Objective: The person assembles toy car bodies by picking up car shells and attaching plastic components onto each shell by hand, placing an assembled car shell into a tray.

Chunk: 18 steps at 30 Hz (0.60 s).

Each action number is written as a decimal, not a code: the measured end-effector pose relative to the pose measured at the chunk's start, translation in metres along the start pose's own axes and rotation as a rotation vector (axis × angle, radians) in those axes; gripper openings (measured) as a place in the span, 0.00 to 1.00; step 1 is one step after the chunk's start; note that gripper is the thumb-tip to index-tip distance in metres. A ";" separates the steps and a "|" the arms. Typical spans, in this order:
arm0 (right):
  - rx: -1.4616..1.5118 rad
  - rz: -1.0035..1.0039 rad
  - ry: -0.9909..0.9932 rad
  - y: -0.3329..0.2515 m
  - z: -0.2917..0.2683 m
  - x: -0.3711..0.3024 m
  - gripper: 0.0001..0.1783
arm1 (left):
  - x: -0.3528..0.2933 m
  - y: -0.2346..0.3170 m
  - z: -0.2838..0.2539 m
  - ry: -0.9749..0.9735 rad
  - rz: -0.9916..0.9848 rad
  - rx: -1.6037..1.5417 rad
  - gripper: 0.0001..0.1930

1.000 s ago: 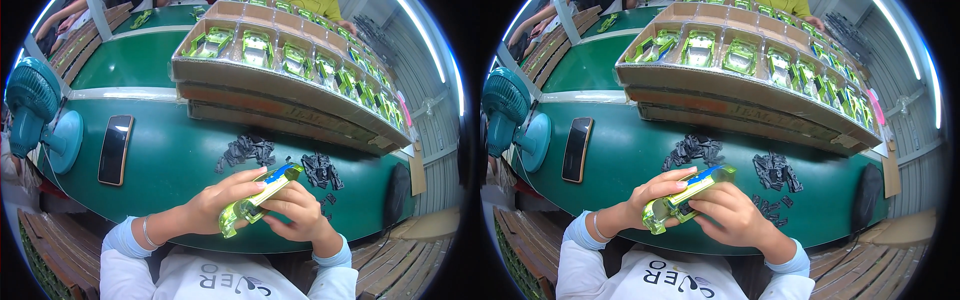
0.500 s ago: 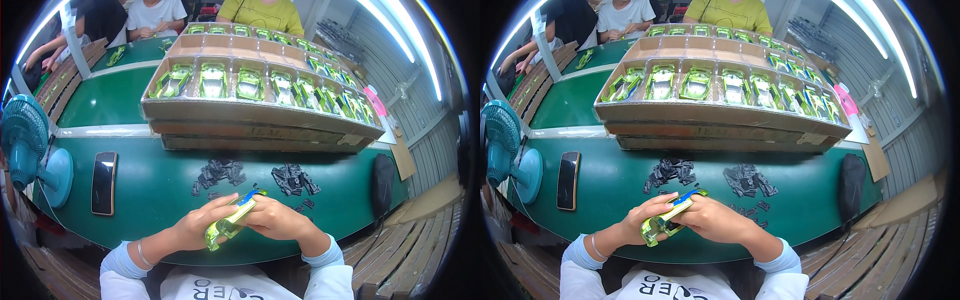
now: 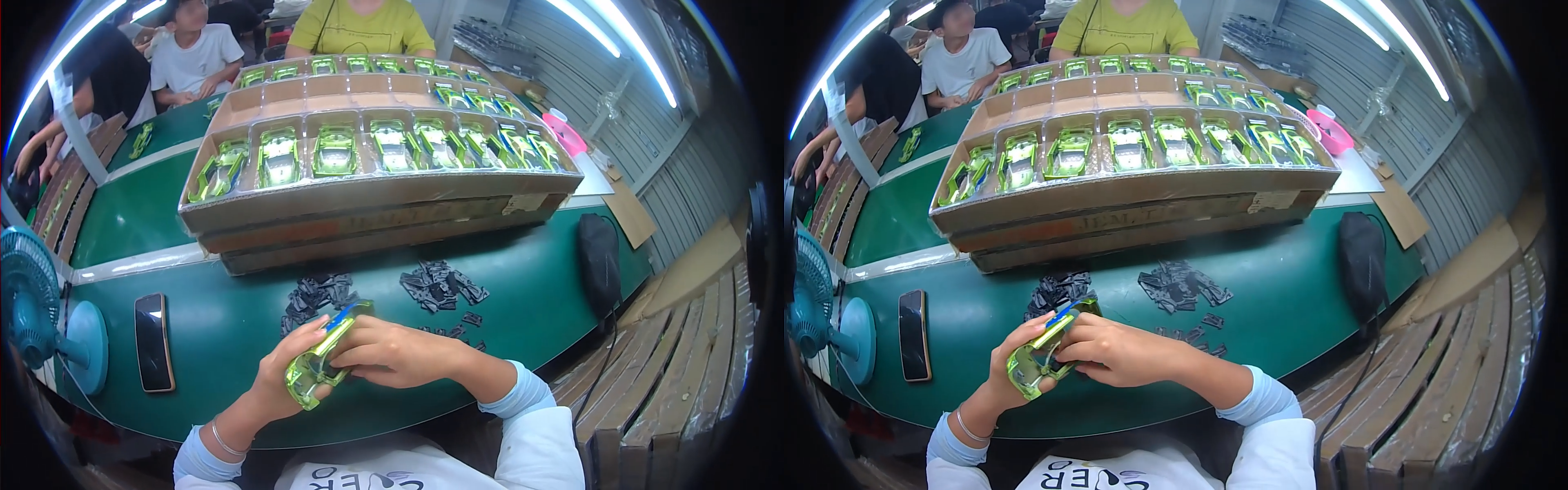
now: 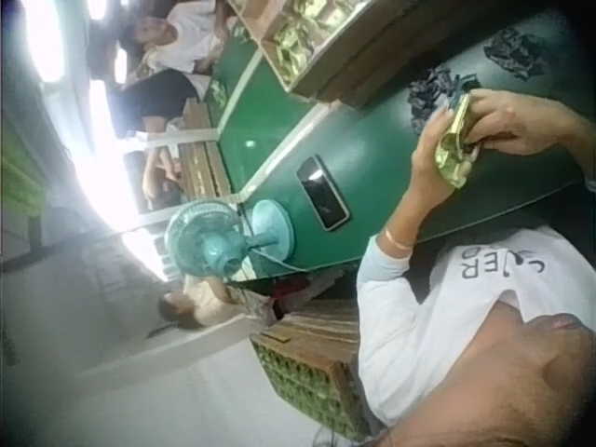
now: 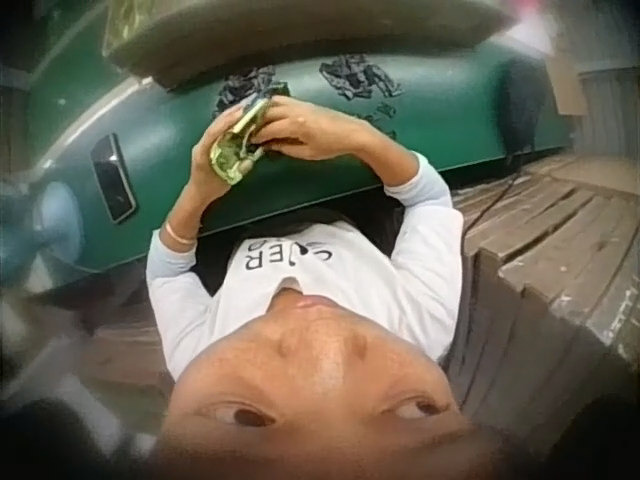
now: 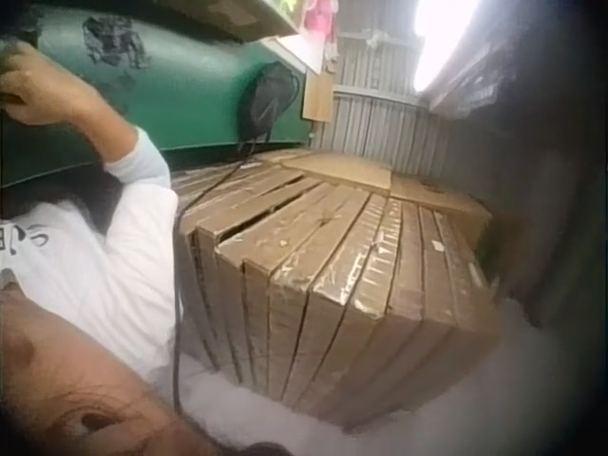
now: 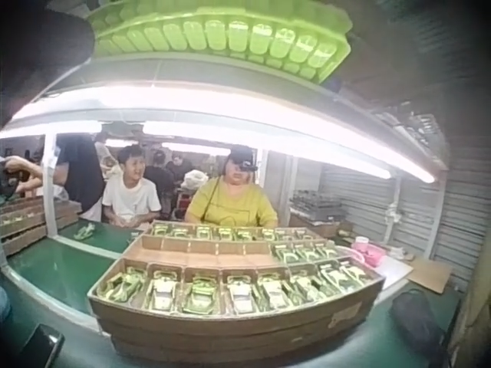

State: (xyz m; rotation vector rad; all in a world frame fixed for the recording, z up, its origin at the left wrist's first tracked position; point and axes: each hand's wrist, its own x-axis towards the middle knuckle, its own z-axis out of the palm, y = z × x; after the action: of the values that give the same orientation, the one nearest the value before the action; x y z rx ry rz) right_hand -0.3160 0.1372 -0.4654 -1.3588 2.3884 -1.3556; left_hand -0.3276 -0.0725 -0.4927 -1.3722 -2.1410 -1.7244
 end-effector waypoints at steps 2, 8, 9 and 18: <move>-0.050 -0.023 0.043 -0.001 0.001 0.000 0.15 | -0.001 0.000 0.001 0.069 -0.048 -0.050 0.30; -0.264 -0.172 0.263 0.001 0.016 0.002 0.17 | -0.002 0.000 0.005 0.103 -0.043 -0.091 0.32; -0.291 -0.200 0.291 0.001 0.017 0.003 0.18 | -0.003 0.000 0.006 0.108 -0.070 -0.132 0.32; -0.296 -0.208 0.364 -0.007 0.019 0.004 0.18 | -0.004 0.012 0.009 0.154 -0.208 -0.232 0.35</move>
State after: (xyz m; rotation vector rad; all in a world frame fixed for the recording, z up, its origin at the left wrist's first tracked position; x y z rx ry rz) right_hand -0.3052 0.1208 -0.4703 -1.5897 2.8482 -1.4524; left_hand -0.3135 -0.0673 -0.4893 -1.0473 -2.1191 -2.1366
